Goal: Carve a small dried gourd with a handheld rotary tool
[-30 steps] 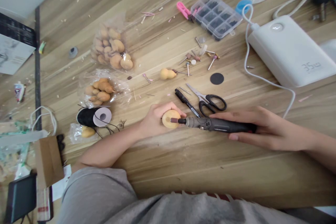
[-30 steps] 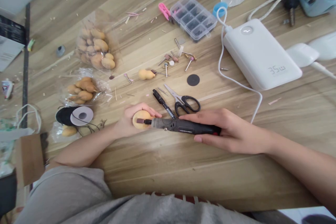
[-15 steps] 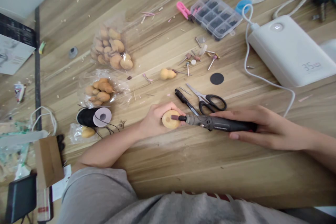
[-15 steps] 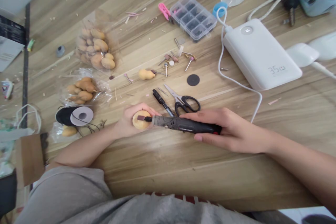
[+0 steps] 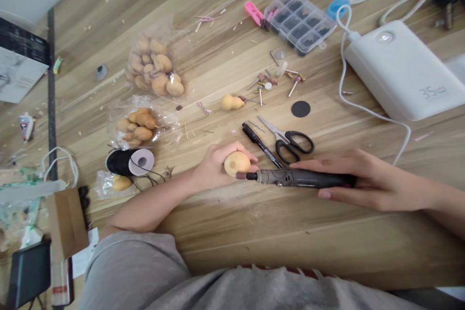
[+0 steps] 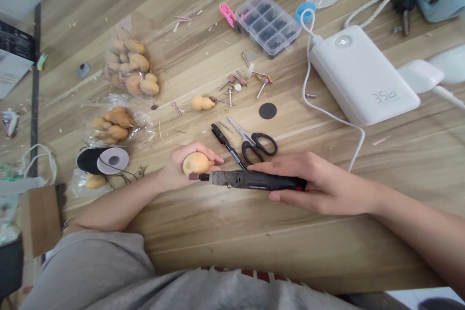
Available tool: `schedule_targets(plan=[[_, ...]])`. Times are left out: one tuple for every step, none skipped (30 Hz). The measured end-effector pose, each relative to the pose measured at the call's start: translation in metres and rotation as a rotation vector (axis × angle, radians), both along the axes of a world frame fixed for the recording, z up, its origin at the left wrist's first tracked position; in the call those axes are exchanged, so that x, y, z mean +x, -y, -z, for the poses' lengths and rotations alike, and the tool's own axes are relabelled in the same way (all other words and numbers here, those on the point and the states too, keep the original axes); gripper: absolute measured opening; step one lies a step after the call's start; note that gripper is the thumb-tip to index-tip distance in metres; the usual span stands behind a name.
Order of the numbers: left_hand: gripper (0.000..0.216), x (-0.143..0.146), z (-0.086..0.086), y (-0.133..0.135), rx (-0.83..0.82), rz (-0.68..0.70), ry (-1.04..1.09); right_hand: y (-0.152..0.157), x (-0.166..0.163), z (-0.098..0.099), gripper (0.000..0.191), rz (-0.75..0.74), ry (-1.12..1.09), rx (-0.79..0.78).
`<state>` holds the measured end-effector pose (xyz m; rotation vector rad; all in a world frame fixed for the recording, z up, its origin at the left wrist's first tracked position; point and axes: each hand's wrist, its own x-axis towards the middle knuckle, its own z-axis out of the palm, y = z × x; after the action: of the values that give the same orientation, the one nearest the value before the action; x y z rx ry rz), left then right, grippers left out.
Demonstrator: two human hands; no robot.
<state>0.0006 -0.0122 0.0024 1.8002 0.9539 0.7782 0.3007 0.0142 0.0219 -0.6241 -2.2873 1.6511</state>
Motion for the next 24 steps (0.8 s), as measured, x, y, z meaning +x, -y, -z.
schedule_targets(plan=[[0.022,0.0000,0.0000,0.0001,0.000,-0.001,0.003,0.0001,-0.0001,0.0002,0.046,0.007,-0.003,-0.004],[0.023,0.0000,-0.0003,0.0000,0.008,0.010,0.000,0.0000,0.0000,0.0006,0.047,0.024,-0.004,-0.007],[0.023,-0.0001,-0.0009,-0.0003,0.021,0.024,-0.010,-0.0002,0.0002,0.0010,0.048,0.033,0.000,-0.007],[0.023,-0.0002,-0.0016,-0.0008,0.038,0.030,-0.022,-0.0005,0.0005,0.0012,0.050,0.041,0.012,-0.007],[0.022,-0.0004,-0.0022,-0.0012,0.052,0.027,-0.038,-0.0010,0.0008,0.0014,0.051,0.048,0.022,-0.005],[0.021,-0.0006,-0.0026,-0.0015,0.062,0.025,-0.047,-0.0014,0.0011,0.0013,0.052,0.045,0.032,-0.003],[0.021,-0.0007,-0.0025,-0.0017,0.065,0.027,-0.046,-0.0017,0.0013,0.0010,0.052,0.037,0.037,-0.001],[0.021,-0.0007,-0.0021,-0.0016,0.059,0.041,-0.035,-0.0018,0.0013,0.0006,0.051,0.025,0.035,0.001],[0.022,-0.0007,-0.0015,-0.0014,0.048,0.052,-0.020,-0.0016,0.0011,0.0001,0.049,0.016,0.026,0.001],[0.023,-0.0006,-0.0007,-0.0011,0.037,0.052,-0.004,-0.0013,0.0009,-0.0002,0.048,0.012,0.013,-0.001],[0.023,-0.0004,-0.0001,-0.0007,0.029,0.030,0.007,-0.0007,0.0005,-0.0004,0.047,0.008,0.004,-0.004],[0.023,-0.0002,0.0002,-0.0004,0.025,0.011,0.013,-0.0001,0.0002,-0.0004,0.046,0.007,-0.001,-0.005],[0.023,0.0000,0.0001,-0.0003,0.021,0.000,0.011,0.0005,-0.0001,-0.0002,0.046,0.013,-0.006,-0.002],[0.023,0.0001,-0.0005,-0.0004,0.023,0.008,0.002,0.0010,-0.0002,0.0002,0.047,0.020,-0.007,0.008],[0.023,0.0001,-0.0013,-0.0007,0.032,0.020,-0.013,0.0013,-0.0003,0.0008,0.048,0.035,-0.007,0.022],[0.022,0.0001,-0.0022,-0.0010,0.045,0.028,-0.029,0.0015,-0.0002,0.0014,0.050,0.054,-0.010,0.036],[0.022,0.0000,-0.0030,-0.0013,0.056,0.032,-0.044,0.0016,-0.0001,0.0020,0.051,0.074,-0.013,0.049],[0.021,0.0000,-0.0035,-0.0015,0.062,0.036,-0.052,0.0016,0.0000,0.0024,0.053,0.086,-0.016,0.057],[0.021,0.0000,-0.0035,-0.0015,0.060,0.040,-0.048,0.0015,0.0001,0.0027,0.053,0.087,-0.016,0.061],[0.021,0.0001,-0.0031,-0.0012,0.051,0.041,-0.035,0.0015,0.0001,0.0028,0.053,0.075,-0.017,0.060],[0.022,0.0002,-0.0024,-0.0008,0.037,0.039,-0.022,0.0014,0.0000,0.0028,0.052,0.053,-0.020,0.059],[0.022,0.0003,-0.0016,-0.0003,0.024,0.027,-0.011,0.0014,-0.0002,0.0027,0.051,0.031,-0.023,0.057],[0.022,0.0005,-0.0008,0.0001,0.017,0.009,-0.004,0.0015,-0.0004,0.0026,0.051,0.013,-0.024,0.056],[0.022,0.0005,-0.0003,0.0004,0.017,-0.003,0.000,0.0015,-0.0006,0.0025,0.051,0.006,-0.025,0.055]])
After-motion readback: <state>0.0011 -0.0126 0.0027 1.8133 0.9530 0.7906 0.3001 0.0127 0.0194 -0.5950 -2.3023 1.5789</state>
